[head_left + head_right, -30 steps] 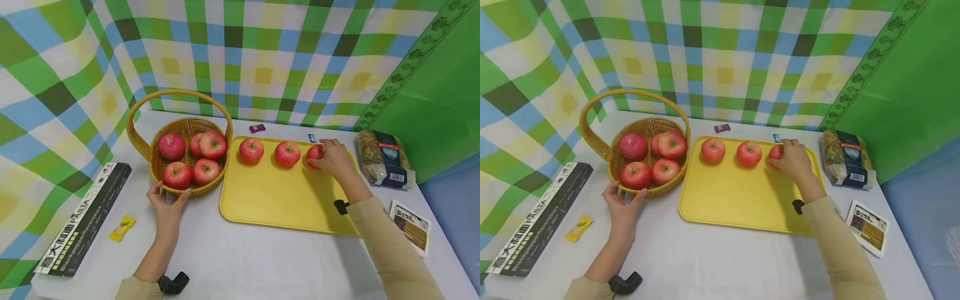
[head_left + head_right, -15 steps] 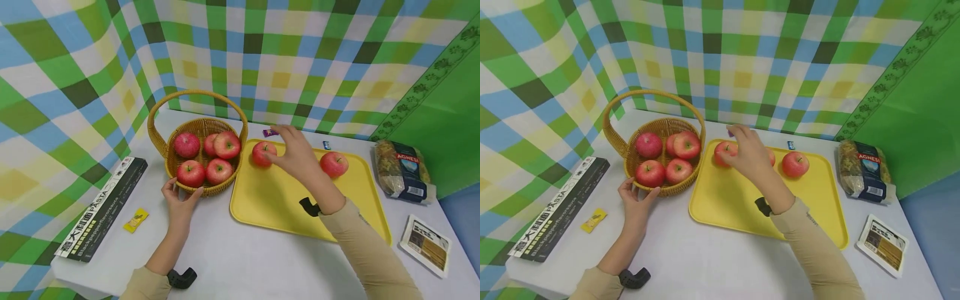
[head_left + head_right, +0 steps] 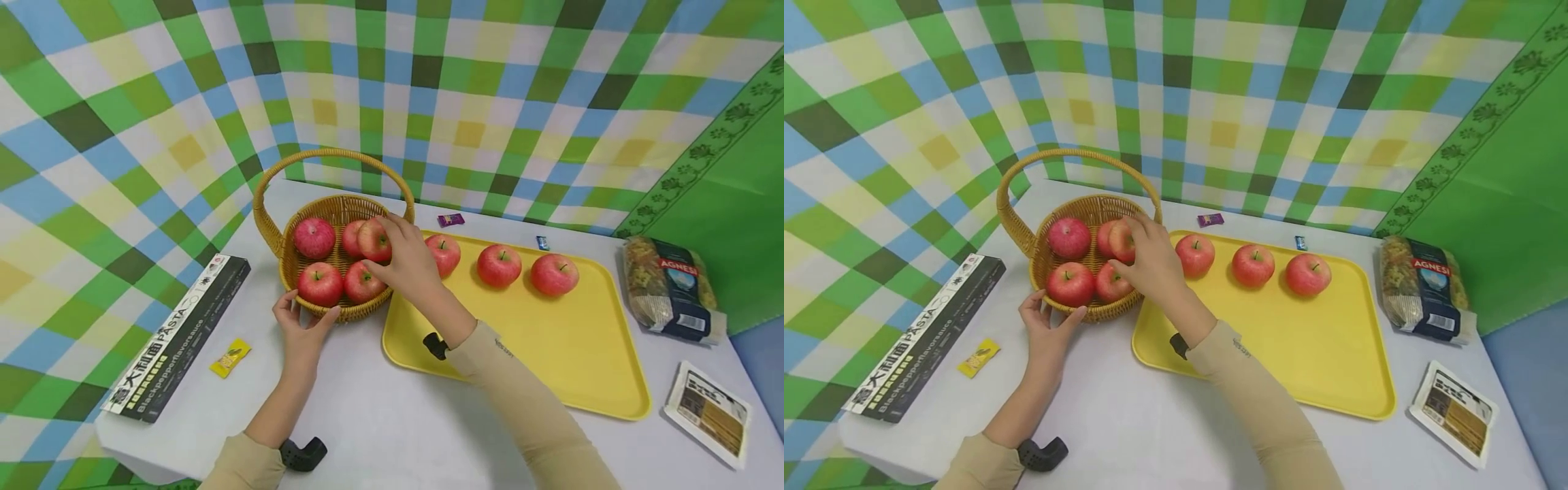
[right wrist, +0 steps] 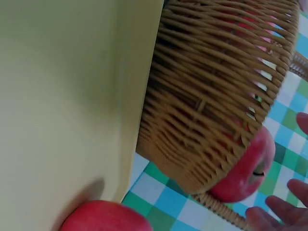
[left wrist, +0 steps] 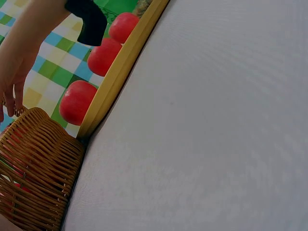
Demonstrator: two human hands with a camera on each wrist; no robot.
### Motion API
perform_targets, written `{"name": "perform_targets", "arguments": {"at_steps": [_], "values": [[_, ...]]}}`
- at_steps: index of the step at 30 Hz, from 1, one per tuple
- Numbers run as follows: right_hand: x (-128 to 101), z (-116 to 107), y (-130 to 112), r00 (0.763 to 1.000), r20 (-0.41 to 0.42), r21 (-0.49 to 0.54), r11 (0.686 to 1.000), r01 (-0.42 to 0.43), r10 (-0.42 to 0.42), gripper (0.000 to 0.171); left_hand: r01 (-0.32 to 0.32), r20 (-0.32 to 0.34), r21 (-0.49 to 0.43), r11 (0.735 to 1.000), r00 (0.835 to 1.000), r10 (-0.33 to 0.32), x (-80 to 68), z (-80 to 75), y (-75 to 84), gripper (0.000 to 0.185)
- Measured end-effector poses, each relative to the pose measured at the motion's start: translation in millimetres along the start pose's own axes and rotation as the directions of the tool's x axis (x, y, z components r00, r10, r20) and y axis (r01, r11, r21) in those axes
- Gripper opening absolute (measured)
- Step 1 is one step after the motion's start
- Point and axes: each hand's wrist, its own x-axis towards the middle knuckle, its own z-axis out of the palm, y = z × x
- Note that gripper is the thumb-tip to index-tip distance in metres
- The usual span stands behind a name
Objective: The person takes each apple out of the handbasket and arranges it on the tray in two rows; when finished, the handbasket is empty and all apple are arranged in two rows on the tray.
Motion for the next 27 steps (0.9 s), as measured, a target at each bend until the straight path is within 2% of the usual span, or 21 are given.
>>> {"name": "perform_targets", "arguments": {"at_steps": [5,9,15,18,22,27], "values": [[9,10,-5,0.998,0.039,-0.077,0.996,-0.054,0.057,0.083,-0.004,0.002,0.010,1.000,1.000,0.004,0.0,0.1,-0.6,0.074],[14,16,-6,0.995,0.058,-0.173,0.983,-0.067,0.078,0.082,-0.001,0.000,0.007,1.000,1.000,0.001,0.0,0.2,-1.4,0.074],[16,17,-4,0.996,0.031,-0.267,0.961,-0.071,0.082,0.073,-0.003,0.002,-0.012,1.000,1.000,0.003,-0.1,3.2,-2.4,0.072],[16,15,-4,0.997,0.016,-0.281,0.957,-0.069,0.076,0.073,-0.003,0.001,-0.022,1.000,1.000,0.003,-0.1,3.2,-2.5,0.073],[12,10,-9,1.000,-0.003,-0.279,0.960,-0.026,0.027,0.072,0.000,-0.014,-0.025,1.000,1.000,0.000,-1.0,-0.8,-1.0,0.073],[-5,-18,-13,1.000,-0.016,-0.242,0.970,0.012,-0.017,0.071,0.017,-0.010,-0.023,1.000,1.000,-0.017,-1.6,-0.5,1.4,0.073]]}}
